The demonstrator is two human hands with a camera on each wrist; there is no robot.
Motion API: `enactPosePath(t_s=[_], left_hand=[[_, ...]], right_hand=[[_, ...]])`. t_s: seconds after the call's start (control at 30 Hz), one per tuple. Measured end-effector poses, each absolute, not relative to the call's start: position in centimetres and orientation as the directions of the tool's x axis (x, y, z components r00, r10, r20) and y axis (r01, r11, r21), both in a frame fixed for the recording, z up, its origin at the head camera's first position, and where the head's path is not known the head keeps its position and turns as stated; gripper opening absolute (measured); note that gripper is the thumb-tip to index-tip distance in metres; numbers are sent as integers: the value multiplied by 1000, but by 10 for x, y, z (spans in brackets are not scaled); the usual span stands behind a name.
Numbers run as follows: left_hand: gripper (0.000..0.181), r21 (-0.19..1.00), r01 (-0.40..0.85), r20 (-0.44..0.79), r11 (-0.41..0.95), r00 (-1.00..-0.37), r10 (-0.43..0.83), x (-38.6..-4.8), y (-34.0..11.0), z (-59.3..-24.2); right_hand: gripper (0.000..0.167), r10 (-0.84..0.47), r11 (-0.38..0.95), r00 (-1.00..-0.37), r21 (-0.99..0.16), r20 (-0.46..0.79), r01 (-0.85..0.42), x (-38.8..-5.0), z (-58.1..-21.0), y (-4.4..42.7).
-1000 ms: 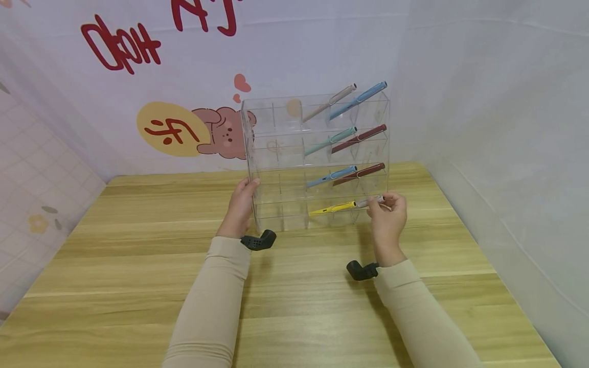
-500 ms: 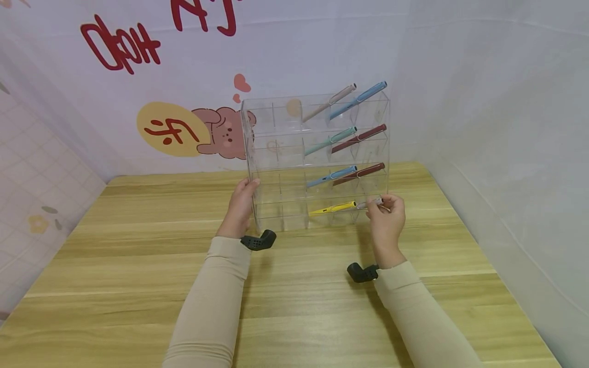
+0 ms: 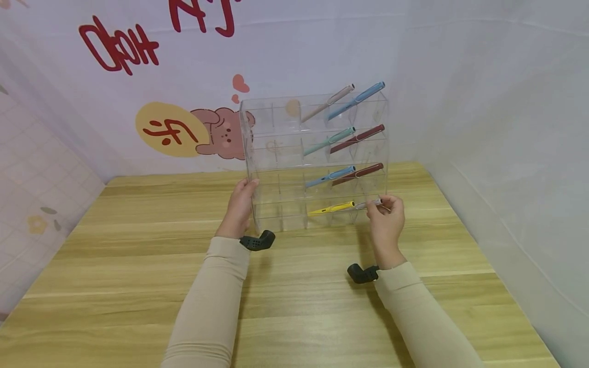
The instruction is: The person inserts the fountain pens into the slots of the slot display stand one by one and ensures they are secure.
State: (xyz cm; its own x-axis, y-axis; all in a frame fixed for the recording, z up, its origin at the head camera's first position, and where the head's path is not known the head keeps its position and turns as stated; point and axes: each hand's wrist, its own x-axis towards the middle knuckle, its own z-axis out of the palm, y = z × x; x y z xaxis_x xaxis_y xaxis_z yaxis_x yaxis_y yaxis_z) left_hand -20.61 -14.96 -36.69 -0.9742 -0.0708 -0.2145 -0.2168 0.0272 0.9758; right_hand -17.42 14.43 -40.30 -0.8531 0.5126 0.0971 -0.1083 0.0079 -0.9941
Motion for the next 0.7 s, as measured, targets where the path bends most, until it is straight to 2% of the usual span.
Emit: enactPosePath(t_s=[0.17,0.4,0.57,0.7], left_hand=[[57,975,-219,-217,33,-974,-59,-205,-153,-366],[59,968,-240,-236,79,-970,-59,-207,-156,-365],[68,965,-224,-224,137,-974,-16,-208,-162,-367],[82,949,-182,-185,257,-983,-12,-203,-173,-369]], right_hand=[[35,513,33,-857,-998,56,-46,-169,-399,146],[34,546,74,-830,-993,113,-86,-165,-378,162],[44,473,218,-860,-971,194,-99,-164,-364,182],[63,318,420,-911,-900,262,-113,-167,-358,201]])
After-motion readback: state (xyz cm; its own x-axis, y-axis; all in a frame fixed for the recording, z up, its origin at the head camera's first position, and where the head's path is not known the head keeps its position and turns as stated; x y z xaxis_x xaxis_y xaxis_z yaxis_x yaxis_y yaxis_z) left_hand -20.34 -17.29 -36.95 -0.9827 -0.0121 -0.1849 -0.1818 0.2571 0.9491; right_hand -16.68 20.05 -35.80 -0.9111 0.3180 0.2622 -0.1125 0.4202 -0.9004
